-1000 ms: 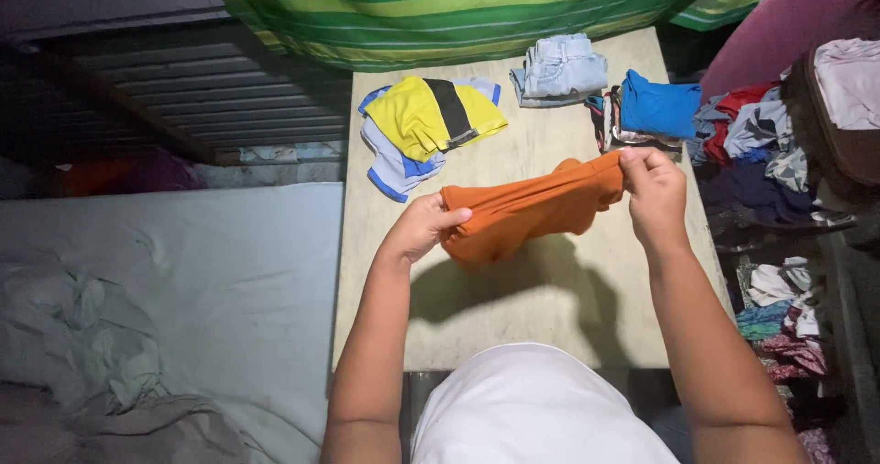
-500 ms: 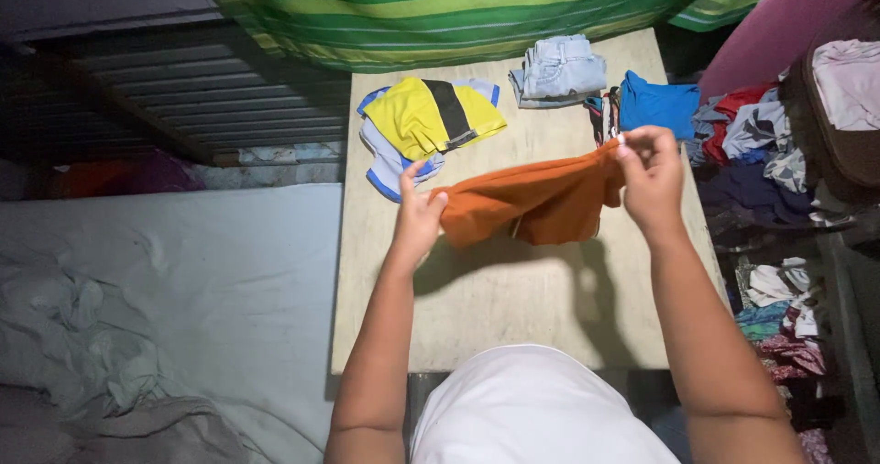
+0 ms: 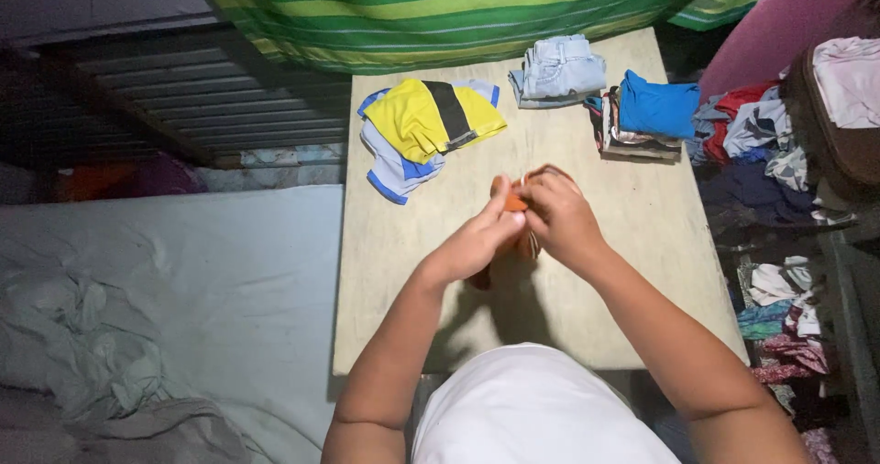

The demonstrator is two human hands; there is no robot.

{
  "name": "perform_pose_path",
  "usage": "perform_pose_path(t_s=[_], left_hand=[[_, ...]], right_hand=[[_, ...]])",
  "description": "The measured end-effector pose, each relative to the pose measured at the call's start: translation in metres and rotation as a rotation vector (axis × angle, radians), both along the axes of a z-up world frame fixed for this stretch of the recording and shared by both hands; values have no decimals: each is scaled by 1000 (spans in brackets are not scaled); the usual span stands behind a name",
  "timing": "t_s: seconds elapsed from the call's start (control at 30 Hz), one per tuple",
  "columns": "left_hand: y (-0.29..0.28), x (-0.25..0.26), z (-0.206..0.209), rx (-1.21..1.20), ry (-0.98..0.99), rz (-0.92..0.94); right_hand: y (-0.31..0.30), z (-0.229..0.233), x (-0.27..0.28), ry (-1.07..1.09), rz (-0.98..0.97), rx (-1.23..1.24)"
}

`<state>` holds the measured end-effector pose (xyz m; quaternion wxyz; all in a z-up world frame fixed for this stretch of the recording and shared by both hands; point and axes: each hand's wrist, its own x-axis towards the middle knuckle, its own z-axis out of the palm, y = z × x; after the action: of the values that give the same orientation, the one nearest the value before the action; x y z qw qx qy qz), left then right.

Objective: Folding various items of clothing, including t-shirts, shorts, and pants, on a table.

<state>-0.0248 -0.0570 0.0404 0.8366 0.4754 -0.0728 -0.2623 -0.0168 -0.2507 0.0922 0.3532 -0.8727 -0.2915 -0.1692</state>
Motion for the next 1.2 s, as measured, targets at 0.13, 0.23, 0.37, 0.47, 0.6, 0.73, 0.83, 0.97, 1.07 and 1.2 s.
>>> perform_pose_path(t_s=[0.13,0.23,0.37,0.47,0.6,0.73,0.83,0.97,1.07,1.2], left_hand=[[11,-1,47,547,-258,17],[14,7,50,658,-318,189],[8,16,59,558,-892,35],[11,23,53,732,-681,32],[40,38,31,872,-641,209],[82,54,8,835,-584,591],[87,48,12,645,-635,623],[83,36,31,884,-674,542],[86,26,49,1076,-864,563],[96,16,58,1246,-991,637]], right_hand=[[-12,-22,13,241,56,163],[-18,-28,16,376,217,288],[-32,-46,27,569,365,404],[-57,-48,35,635,403,577],[-101,-46,52,363,290,658],[-142,-44,59,237,-81,768],[-144,-40,57,248,-185,741],[-132,-26,55,423,-229,887],[-134,-31,58,489,-193,996],[-149,-46,63,544,-141,1115]])
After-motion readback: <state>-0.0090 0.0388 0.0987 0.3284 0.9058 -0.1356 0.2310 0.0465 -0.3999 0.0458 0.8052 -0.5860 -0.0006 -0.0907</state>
